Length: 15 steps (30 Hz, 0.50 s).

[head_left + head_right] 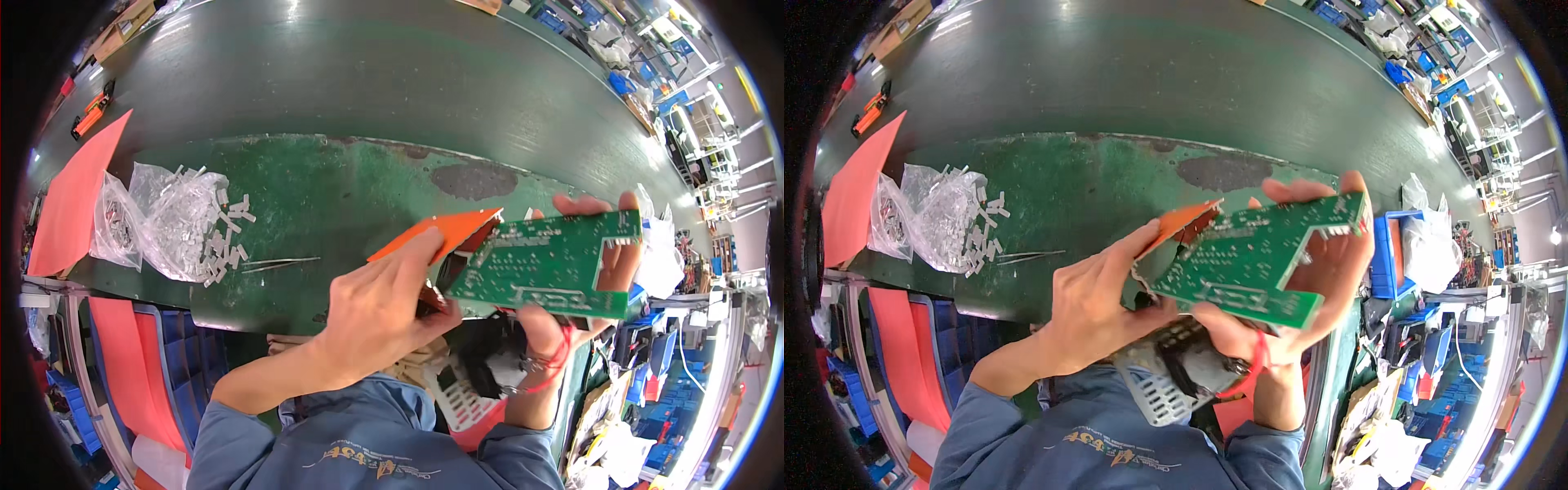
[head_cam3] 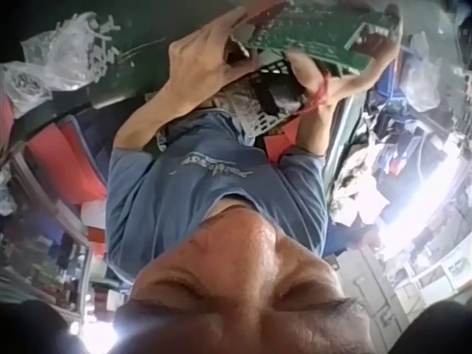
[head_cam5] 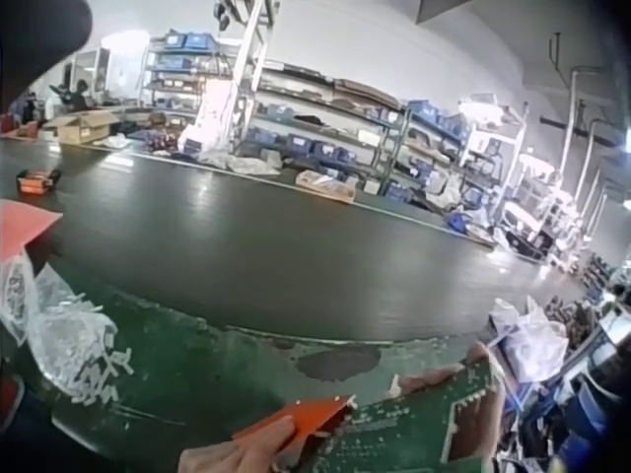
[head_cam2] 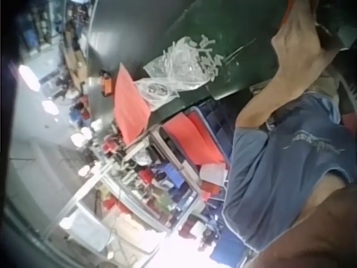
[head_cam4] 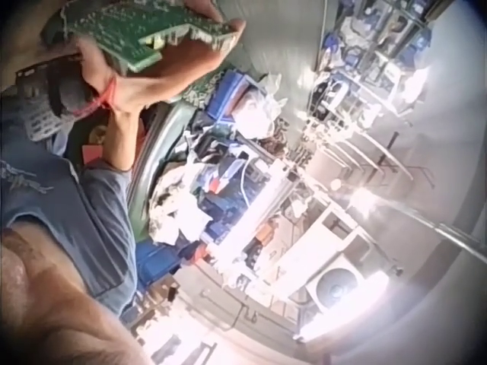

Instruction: Assemble electronic components by installing a printed circuit board into a plastic housing and securing it with screws.

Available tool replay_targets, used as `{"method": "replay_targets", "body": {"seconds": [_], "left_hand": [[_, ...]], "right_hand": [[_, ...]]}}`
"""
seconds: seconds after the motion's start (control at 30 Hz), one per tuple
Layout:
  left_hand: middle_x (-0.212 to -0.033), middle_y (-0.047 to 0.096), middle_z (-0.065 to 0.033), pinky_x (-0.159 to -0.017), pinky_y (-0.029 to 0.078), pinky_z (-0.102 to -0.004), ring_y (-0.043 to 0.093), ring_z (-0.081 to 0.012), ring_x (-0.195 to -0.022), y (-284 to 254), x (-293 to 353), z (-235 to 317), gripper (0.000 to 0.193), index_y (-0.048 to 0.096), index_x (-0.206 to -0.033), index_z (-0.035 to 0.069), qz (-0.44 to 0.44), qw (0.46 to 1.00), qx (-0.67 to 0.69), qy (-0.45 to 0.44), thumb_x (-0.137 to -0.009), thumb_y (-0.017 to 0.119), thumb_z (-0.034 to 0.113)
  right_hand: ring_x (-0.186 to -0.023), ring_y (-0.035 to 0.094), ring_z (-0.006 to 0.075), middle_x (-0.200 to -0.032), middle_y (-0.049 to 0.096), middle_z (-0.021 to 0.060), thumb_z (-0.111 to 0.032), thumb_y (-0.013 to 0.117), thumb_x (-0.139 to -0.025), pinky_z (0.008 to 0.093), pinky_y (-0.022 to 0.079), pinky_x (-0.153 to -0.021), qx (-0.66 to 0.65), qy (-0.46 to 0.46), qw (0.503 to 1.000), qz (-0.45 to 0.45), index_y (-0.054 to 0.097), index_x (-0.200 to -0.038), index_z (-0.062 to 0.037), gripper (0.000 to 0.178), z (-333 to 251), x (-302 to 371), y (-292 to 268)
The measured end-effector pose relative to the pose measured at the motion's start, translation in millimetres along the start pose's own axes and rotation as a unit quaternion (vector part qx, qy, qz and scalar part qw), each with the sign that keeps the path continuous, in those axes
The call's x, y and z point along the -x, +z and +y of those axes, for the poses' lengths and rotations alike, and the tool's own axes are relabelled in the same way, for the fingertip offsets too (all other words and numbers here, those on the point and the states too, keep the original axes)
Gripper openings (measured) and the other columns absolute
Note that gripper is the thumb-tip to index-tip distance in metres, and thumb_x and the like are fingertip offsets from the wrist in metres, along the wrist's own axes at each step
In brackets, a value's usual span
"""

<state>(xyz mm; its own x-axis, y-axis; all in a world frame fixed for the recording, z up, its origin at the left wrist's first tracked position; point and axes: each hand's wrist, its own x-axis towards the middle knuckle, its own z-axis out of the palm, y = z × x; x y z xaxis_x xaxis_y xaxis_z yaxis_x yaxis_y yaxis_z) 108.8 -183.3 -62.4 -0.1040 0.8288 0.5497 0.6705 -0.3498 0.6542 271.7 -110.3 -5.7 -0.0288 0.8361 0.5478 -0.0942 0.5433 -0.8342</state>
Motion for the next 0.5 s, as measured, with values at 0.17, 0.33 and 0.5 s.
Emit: {"method": "replay_targets", "body": {"seconds": [0.17, 0.33, 0.5], "left_hand": [[-0.076, 0.074, -0.0121, -0.067, 0.057, -0.0340, 0.075, -0.0275, -0.070, -10, -26, -23, 0.061, 0.054, -0.137, 0.005, -0.079, 0.983, 0.139, -0.089, -0.087, 0.080, 0.028], [-0.082, 0.069, -0.0083, -0.072, 0.052, -0.0316, 0.063, -0.0136, -0.073, 3, -52, -43, 0.050, 0.058, -0.136, 0.000, -0.107, 0.943, 0.238, -0.206, -0.097, 0.071, 0.029], [-0.105, 0.068, -0.0059, -0.091, 0.047, -0.0295, 0.058, -0.0117, -0.099, 11, -80, -90, 0.043, 0.062, -0.131, -0.002, -0.163, 0.920, 0.274, -0.227, -0.105, 0.059, 0.031]], "right_hand": [[-0.119, 0.063, 0.0313, -0.131, 0.058, 0.0176, -0.050, 0.095, -0.066, 0.0515, 0.056, -0.103, -0.088, 0.064, 0.994, 0.028, 0.024, -0.161, -0.0011, 0.128, 7, -23, -45], [-0.127, 0.059, 0.0327, -0.141, 0.053, 0.0163, -0.042, 0.094, -0.069, 0.0525, 0.056, -0.103, -0.141, 0.055, 0.988, -0.040, 0.021, -0.162, -0.0002, 0.126, 4, -39, -63], [-0.118, 0.063, 0.0283, -0.136, 0.058, 0.0165, -0.039, 0.082, -0.084, 0.0464, 0.057, -0.100, -0.103, 0.056, 0.989, -0.089, 0.026, -0.161, -0.0003, 0.103, -6, -65, -124]]}}
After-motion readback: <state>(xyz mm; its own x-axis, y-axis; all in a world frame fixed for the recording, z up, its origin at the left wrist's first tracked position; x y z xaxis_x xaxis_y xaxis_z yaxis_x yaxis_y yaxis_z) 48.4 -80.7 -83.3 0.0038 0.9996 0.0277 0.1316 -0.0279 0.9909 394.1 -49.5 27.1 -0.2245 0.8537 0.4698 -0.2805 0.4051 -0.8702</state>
